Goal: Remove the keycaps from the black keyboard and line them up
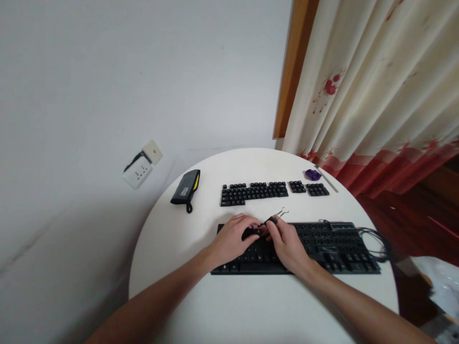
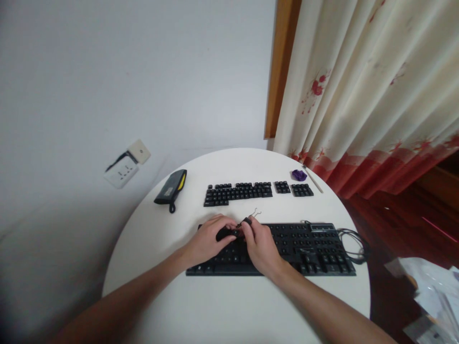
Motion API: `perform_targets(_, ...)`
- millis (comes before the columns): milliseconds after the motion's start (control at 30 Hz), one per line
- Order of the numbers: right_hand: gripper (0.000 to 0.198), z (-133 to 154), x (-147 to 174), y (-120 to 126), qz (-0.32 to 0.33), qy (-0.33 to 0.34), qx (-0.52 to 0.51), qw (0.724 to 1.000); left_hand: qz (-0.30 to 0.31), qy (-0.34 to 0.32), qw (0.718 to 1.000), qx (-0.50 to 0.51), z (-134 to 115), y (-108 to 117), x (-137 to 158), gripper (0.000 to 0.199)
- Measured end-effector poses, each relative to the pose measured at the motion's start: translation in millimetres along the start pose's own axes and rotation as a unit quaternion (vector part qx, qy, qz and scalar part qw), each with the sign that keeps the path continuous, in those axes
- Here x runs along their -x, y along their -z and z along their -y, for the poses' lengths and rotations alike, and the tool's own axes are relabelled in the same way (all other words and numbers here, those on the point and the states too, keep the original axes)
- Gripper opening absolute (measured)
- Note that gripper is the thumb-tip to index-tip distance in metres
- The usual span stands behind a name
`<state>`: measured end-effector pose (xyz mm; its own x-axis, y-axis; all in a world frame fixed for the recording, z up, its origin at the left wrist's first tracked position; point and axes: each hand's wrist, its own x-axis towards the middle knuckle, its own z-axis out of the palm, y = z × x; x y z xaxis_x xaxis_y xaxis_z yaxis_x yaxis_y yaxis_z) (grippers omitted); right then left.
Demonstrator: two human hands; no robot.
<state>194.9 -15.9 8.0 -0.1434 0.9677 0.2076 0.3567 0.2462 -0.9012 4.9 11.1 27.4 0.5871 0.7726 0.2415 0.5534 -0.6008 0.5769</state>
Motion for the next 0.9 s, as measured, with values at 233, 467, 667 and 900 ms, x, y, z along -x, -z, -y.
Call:
perform_targets(233,0.026,1,-1,2,-0.023,0.006,0.019,1.000,-0.016,-0.068,0.989,-0.134,-9,-6,2,0.016)
perform_targets(467,0.030,3,-1,2,-0.040,0.025,0.030,0.998,-0.035,-0.101,0.978,-0.180,-11,-7,3,0.016)
perform_targets(667,0.033,2,-1,3,-0.030,-0.015,-0.021,0.999,-0.056,-0.105,0.985,-0.123,-4,-10,2,0.012)
perform_targets(900,0.041,2,-7,7,-0.010,-0.050,-0.090,0.995,-0.120,-0.033,0.987,0.103,3,-11,-1,0.011)
